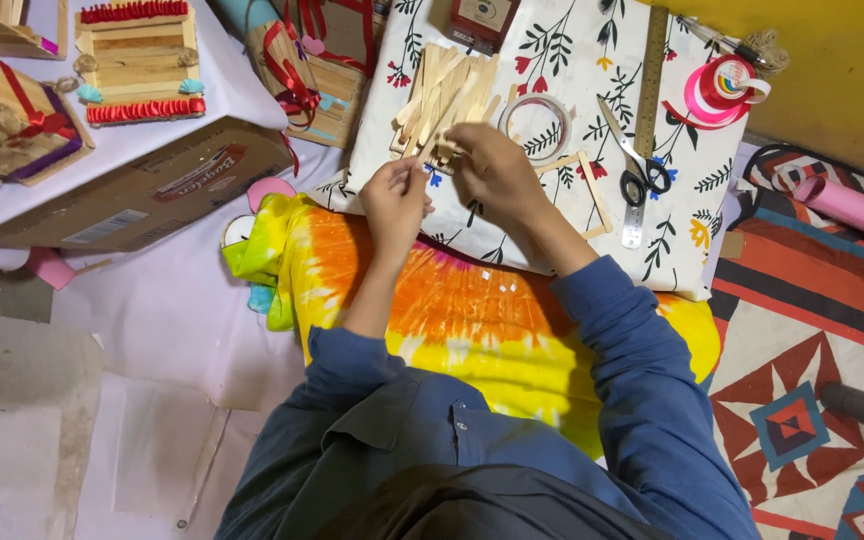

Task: The person assembles a small square frame using wooden sticks and clear tape. They cut pieces of tape with scissors, wrap them around the corners of the sticks to join them, and press the joints to secure them. The process is repeated for each corner of the frame.

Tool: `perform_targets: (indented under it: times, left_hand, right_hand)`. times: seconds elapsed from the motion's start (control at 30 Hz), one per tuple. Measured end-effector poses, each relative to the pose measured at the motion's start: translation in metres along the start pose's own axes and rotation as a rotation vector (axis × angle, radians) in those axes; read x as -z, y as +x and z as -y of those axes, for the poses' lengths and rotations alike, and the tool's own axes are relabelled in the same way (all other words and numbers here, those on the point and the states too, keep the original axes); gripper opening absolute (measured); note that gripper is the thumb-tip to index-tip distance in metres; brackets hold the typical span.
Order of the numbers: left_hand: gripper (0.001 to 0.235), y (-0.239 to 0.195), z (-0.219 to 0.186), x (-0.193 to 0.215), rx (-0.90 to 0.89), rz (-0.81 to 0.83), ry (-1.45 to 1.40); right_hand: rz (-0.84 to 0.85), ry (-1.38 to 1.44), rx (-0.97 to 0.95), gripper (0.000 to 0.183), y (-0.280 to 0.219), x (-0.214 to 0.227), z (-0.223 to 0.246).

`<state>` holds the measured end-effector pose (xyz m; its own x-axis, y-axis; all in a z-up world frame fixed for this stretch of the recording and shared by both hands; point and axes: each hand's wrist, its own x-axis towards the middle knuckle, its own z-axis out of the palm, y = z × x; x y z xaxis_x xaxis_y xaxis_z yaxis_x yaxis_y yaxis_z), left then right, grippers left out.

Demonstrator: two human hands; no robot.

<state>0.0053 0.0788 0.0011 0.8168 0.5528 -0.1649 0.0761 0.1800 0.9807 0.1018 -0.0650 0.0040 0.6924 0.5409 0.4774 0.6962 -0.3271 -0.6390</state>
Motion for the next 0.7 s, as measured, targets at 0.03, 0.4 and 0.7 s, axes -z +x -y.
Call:
perform_targets:
  times: [0.03, 0.4, 0.7]
  left_hand:
    - [0.021, -0.004, 0.001, 0.001, -0.002, 0.005, 0.001]
    - [0.023, -0.044, -0.015, -0.016, -0.050, 0.543, 0.018]
    - [0.019, -0.043, -0.017, -0.081, -0.080, 0.652, -0.103]
  right_hand:
    - [-0.005, -0.003, -0.001, 0.039, 0.001, 0.006, 0.003]
    - [-0.218, 0.807, -0.406, 0.059, -0.006, 0.102, 0.029]
    - [-0.048, 0.553, -0.424, 0.051, -0.051, 0.138, 0.033]
